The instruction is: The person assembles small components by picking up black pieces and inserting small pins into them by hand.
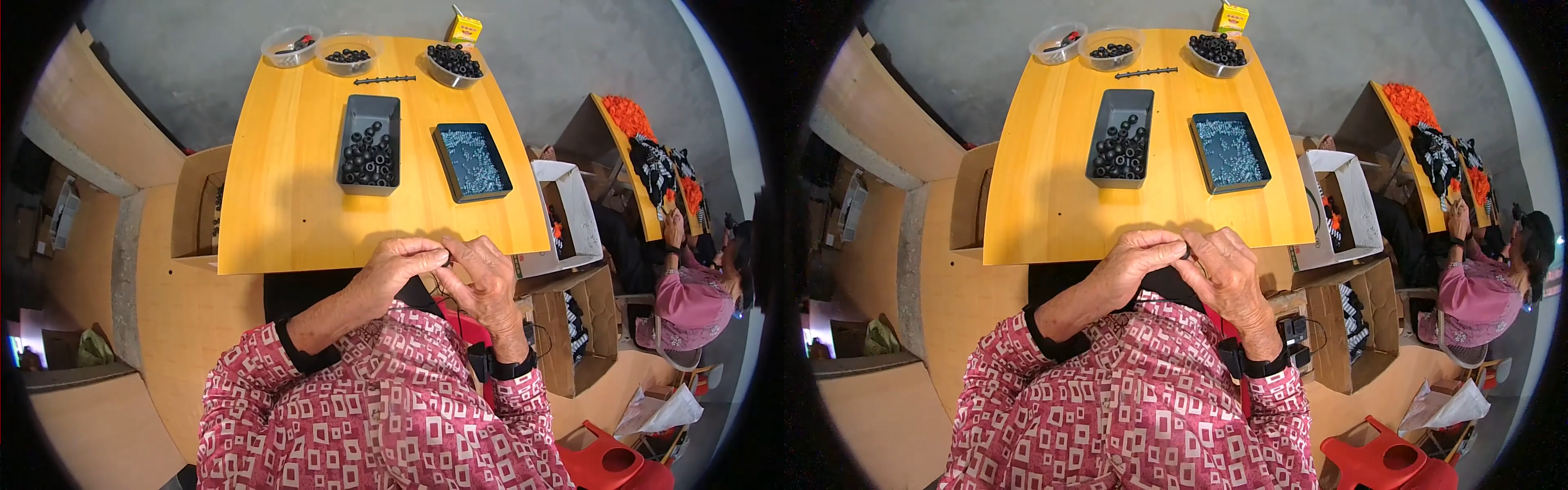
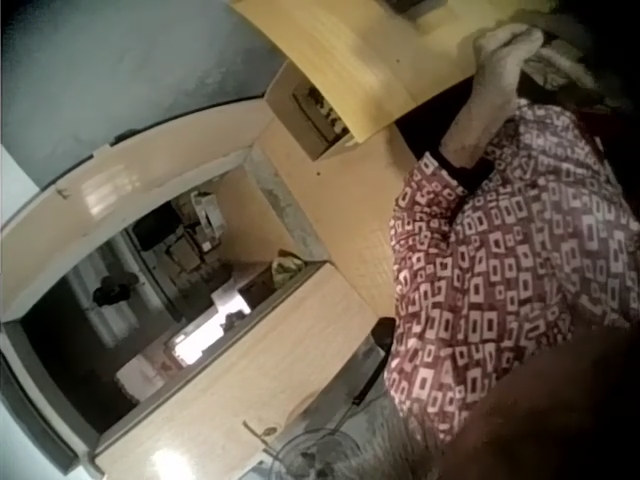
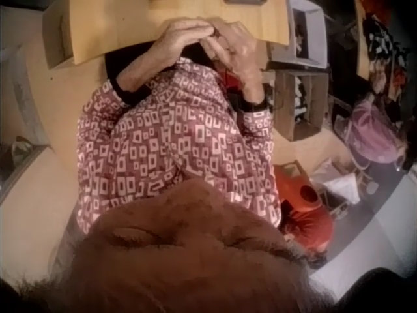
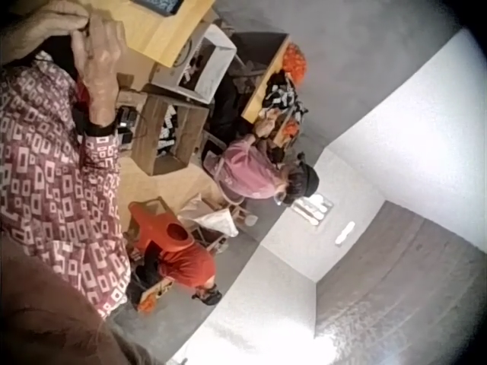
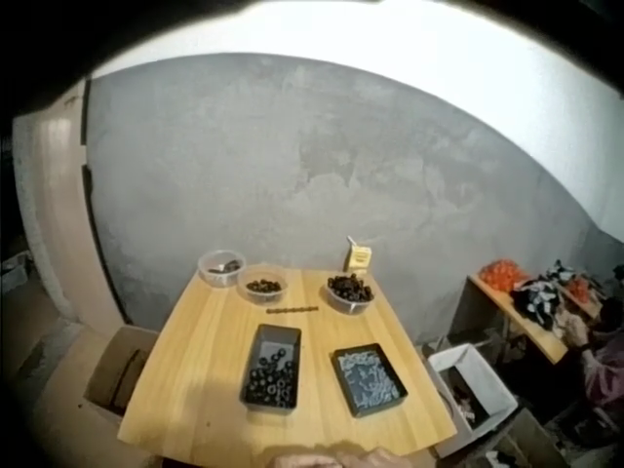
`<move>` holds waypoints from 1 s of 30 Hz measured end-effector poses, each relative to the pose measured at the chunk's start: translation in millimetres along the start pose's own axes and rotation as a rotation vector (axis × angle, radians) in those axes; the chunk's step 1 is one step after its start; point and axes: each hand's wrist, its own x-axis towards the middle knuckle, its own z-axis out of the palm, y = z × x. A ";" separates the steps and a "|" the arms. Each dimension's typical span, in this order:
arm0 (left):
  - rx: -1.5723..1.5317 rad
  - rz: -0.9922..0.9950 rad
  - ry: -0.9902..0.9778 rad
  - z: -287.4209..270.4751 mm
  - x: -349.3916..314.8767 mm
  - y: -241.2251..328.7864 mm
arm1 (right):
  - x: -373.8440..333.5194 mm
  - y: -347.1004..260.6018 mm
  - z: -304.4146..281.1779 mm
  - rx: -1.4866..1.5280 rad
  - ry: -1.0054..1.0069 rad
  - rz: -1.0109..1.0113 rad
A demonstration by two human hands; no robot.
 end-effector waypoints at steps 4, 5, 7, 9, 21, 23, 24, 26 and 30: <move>-0.154 -0.106 -0.073 -7.1 -1.3 0.3 | 0.3 -0.5 -4.1 -0.020 -0.002 0.004; -0.161 -0.117 -0.059 -6.6 -2.1 2.0 | 0.3 0.4 -3.7 -0.033 0.006 0.005; -0.146 -0.134 -0.077 -5.8 -1.6 8.4 | -1.5 0.1 -3.8 -0.043 0.009 0.008; -0.105 -0.188 -0.101 -7.7 -3.9 8.7 | -3.9 -2.0 -4.6 -0.035 0.007 0.033; 0.110 -0.044 0.024 2.0 -11.4 16.8 | -6.8 -12.6 -4.3 -0.184 -0.016 -0.092; 0.147 -0.056 0.017 1.2 -10.6 18.0 | -5.8 -9.7 -3.0 -0.187 -0.001 -0.107; 0.148 -0.060 0.007 1.6 -9.7 17.9 | -6.1 -6.8 -2.8 -0.117 0.033 -0.074; 0.149 -0.063 0.009 0.8 -11.2 17.7 | -5.2 -6.8 -0.7 -0.038 0.063 -0.046; 0.007 -0.021 0.049 -0.5 -7.5 15.5 | 0.5 -13.1 2.2 0.003 0.101 -0.016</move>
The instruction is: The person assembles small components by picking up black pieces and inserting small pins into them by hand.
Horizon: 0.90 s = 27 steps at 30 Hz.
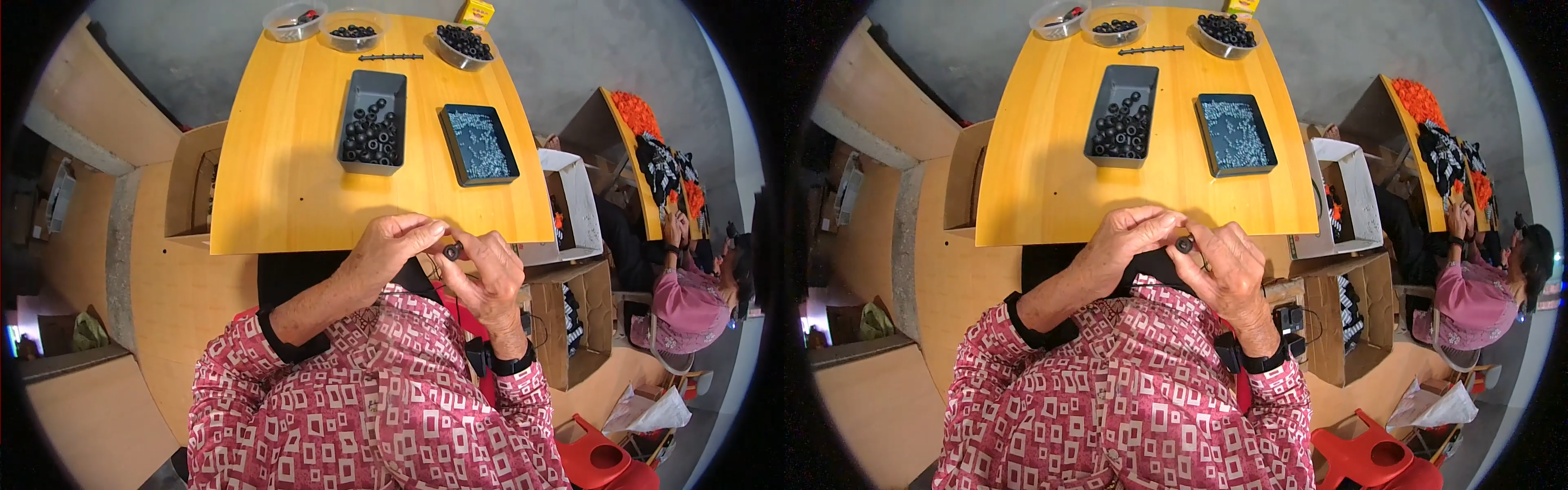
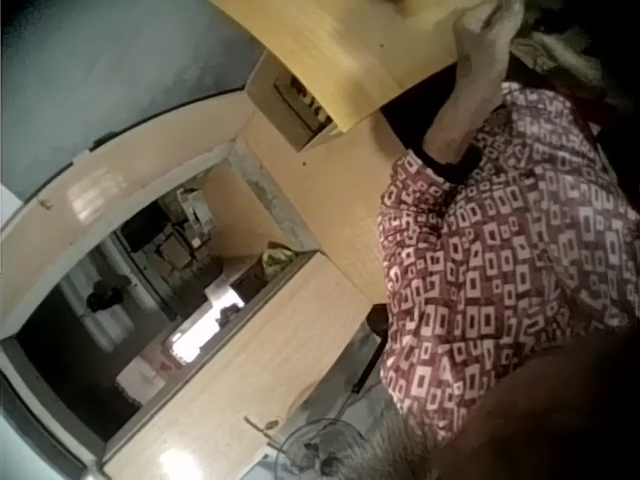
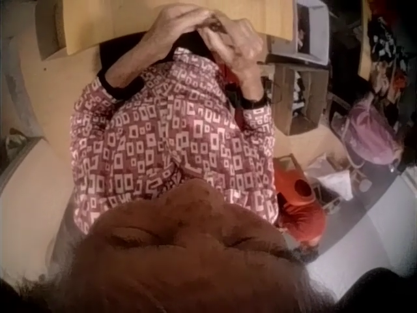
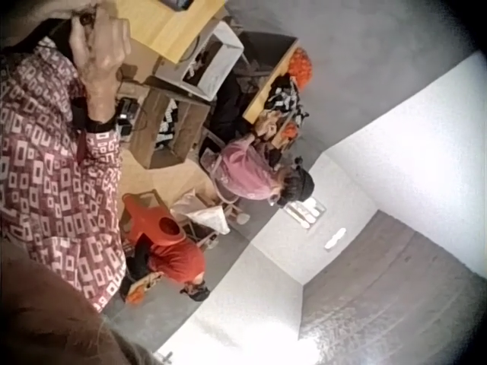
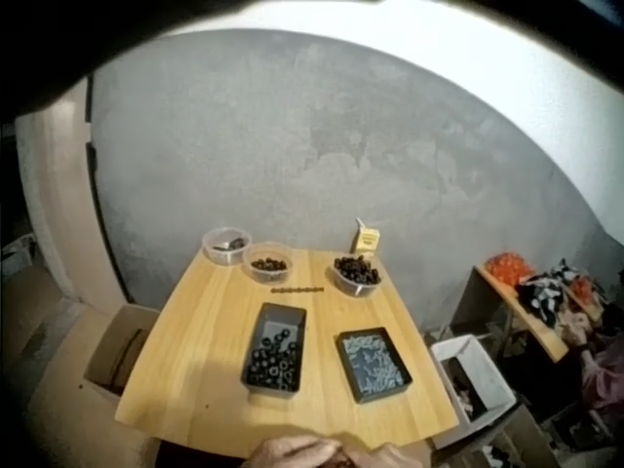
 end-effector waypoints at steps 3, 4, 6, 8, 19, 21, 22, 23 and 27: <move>-0.052 0.049 0.062 9.8 -1.6 7.1 | 0.8 -5.0 -4.3 0.010 0.027 0.008; -0.065 0.080 0.069 9.4 -0.3 9.1 | 3.7 -7.1 -2.4 0.015 0.024 0.000; -0.025 0.118 0.064 6.9 2.6 8.8 | 9.7 -15.0 0.0 0.039 0.042 -0.024; -0.112 0.156 0.053 10.2 0.6 13.2 | 12.0 -18.6 1.9 0.037 0.035 -0.027; -0.313 0.267 -0.048 27.5 -8.3 27.2 | 27.2 -31.5 23.7 0.129 0.091 -0.096; -0.318 0.254 -0.063 26.8 -11.2 28.6 | 27.0 -33.6 25.3 0.146 0.088 -0.104; -0.340 0.240 -0.045 27.8 -12.2 29.3 | 27.1 -34.4 25.6 0.149 0.093 -0.108; -0.364 0.226 -0.027 29.0 -13.0 29.7 | 27.2 -35.1 25.9 0.157 0.088 -0.103; -0.395 0.239 -0.026 33.1 -9.9 27.2 | 26.4 -34.6 27.4 0.142 0.115 -0.143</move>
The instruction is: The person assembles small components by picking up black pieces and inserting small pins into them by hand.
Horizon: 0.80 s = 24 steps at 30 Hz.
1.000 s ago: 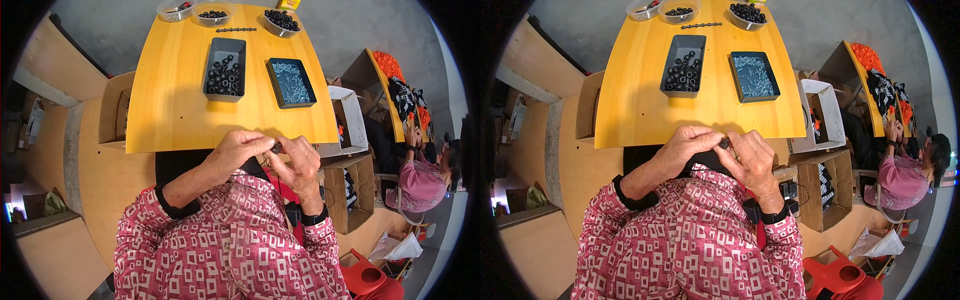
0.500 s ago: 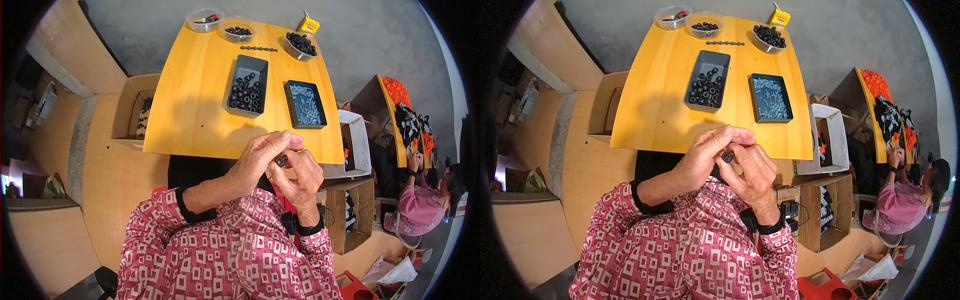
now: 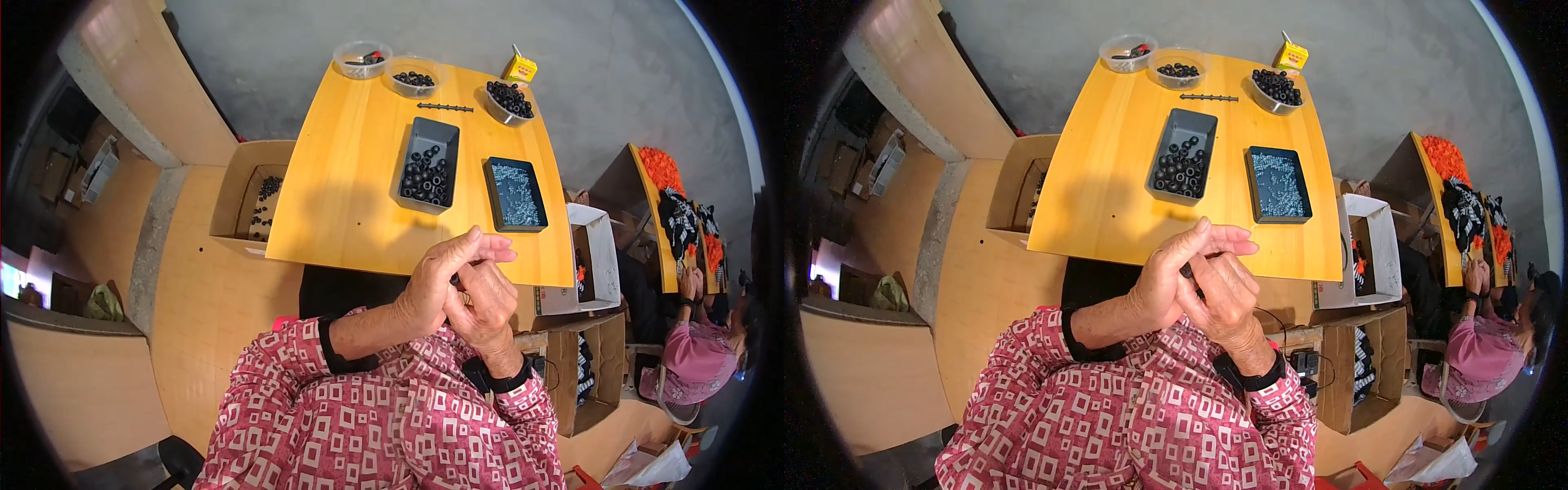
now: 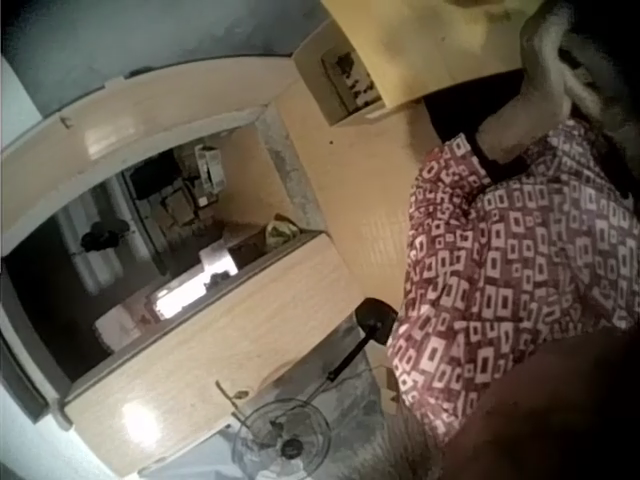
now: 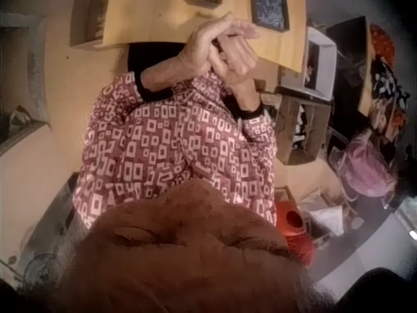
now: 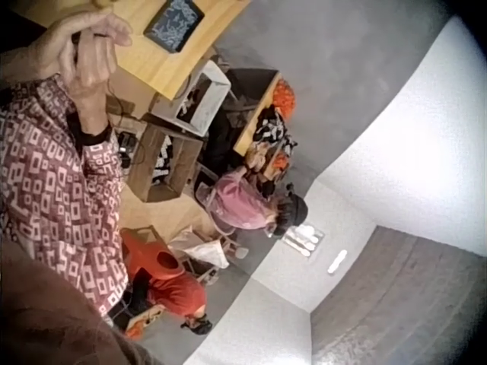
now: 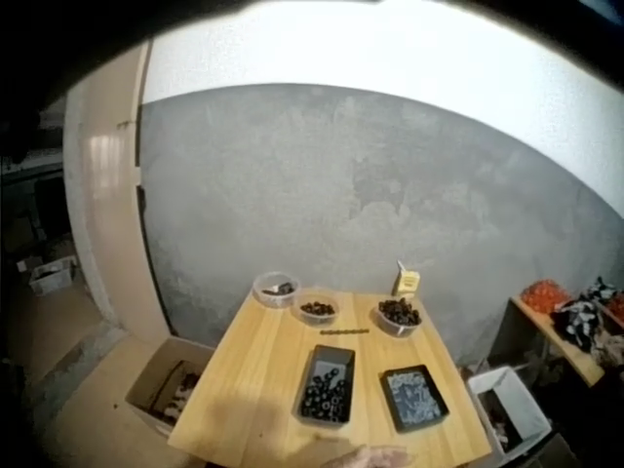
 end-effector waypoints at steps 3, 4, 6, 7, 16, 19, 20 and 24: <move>-0.033 -0.037 -0.005 0.4 2.4 1.5 | 0.8 -0.8 -4.3 -0.008 0.004 0.033; 0.038 0.043 0.000 2.6 4.9 2.8 | 3.2 0.2 -5.9 -0.023 0.014 0.033; 0.108 0.117 -0.021 3.7 9.3 6.2 | 8.9 3.4 -9.9 0.017 0.089 0.056; 0.099 0.091 0.060 -0.3 7.8 10.7 | 10.5 6.8 -13.8 0.003 0.101 0.056; 0.327 0.070 0.144 -13.0 -6.2 12.8 | 9.3 23.3 -30.6 -0.125 0.170 -0.036; 0.292 0.059 0.018 -20.0 -5.9 10.4 | -0.1 20.8 -26.6 -0.179 0.039 -0.084; 0.347 0.065 0.013 -24.2 -7.2 10.5 | -0.7 19.0 -23.1 -0.195 0.014 -0.102; 0.425 0.130 0.008 -43.7 -17.1 26.5 | 7.1 6.4 -11.2 -0.171 -0.057 -0.132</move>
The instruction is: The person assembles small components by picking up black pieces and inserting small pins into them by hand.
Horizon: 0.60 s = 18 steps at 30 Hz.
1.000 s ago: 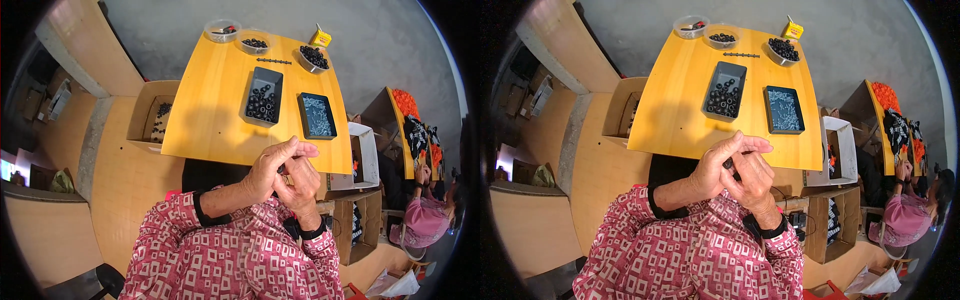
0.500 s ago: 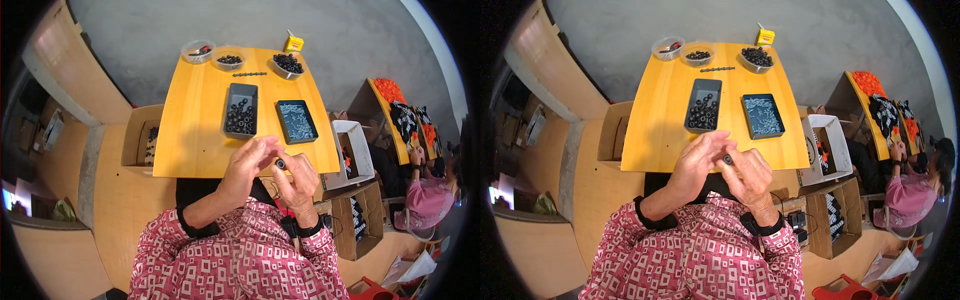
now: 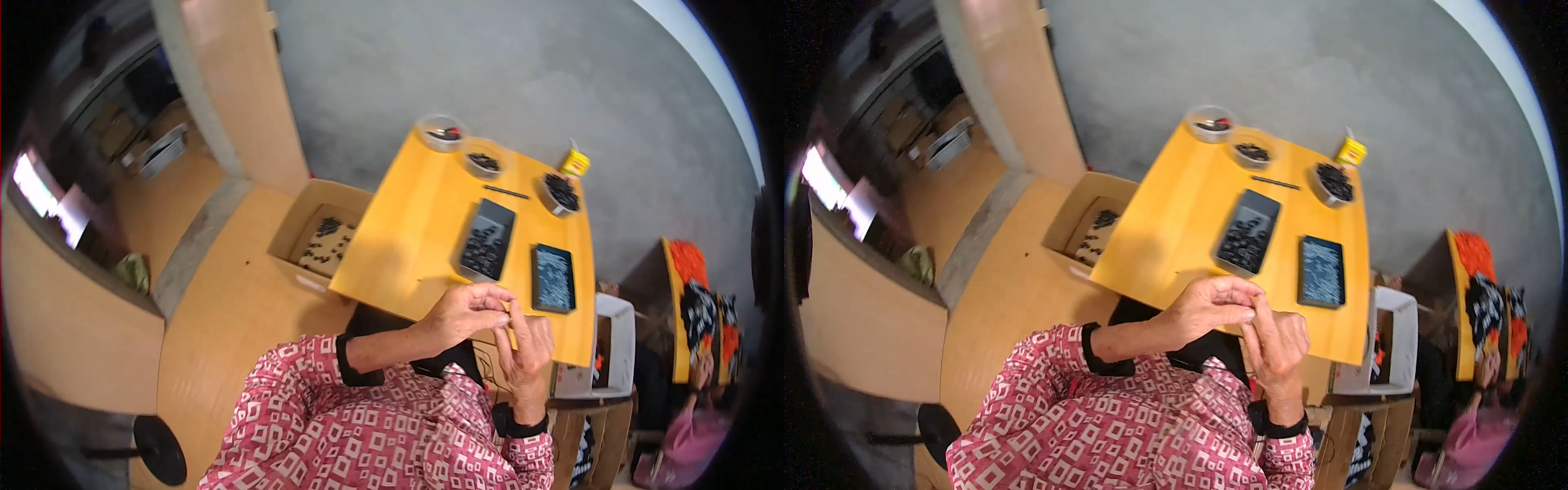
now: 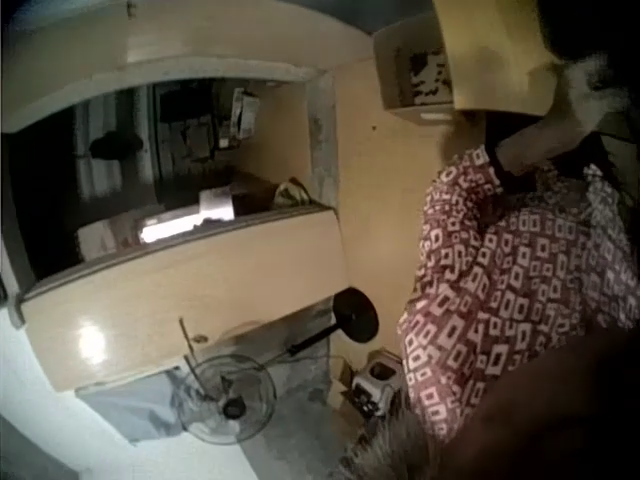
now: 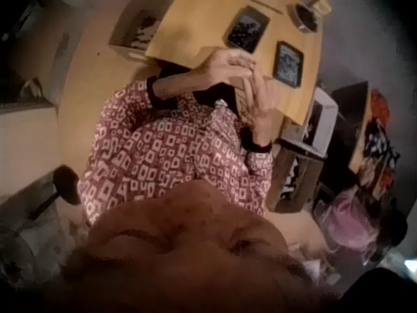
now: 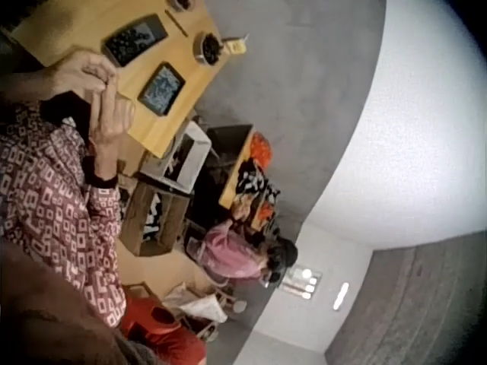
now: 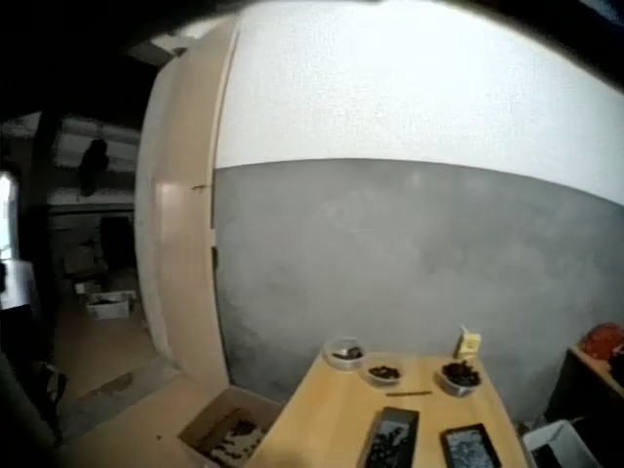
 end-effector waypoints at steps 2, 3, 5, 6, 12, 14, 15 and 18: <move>0.005 0.043 0.058 -22.4 0.6 15.7 | 4.7 2.8 9.4 0.047 0.014 0.070; -0.008 0.042 0.096 -37.3 -0.7 28.9 | 6.3 6.7 13.4 0.072 0.012 0.053; 0.117 0.110 0.310 -72.5 -2.0 56.4 | 6.2 12.7 19.9 0.054 -0.058 0.013; 0.163 0.167 0.414 -90.4 -4.7 68.4 | 6.9 12.7 19.4 0.037 -0.072 0.003; 0.153 0.139 0.933 -246.9 -15.9 72.1 | 4.3 13.5 23.5 0.071 -0.132 0.006; 0.513 0.100 1.100 -259.1 -23.2 61.0 | 2.7 13.6 23.0 0.076 -0.200 0.026; 0.504 0.088 1.066 -256.1 -28.1 57.3 | 2.0 11.6 21.6 0.048 -0.202 0.050; 0.484 0.090 0.829 -226.1 -16.9 51.2 | -4.9 16.4 23.4 0.087 -0.244 0.059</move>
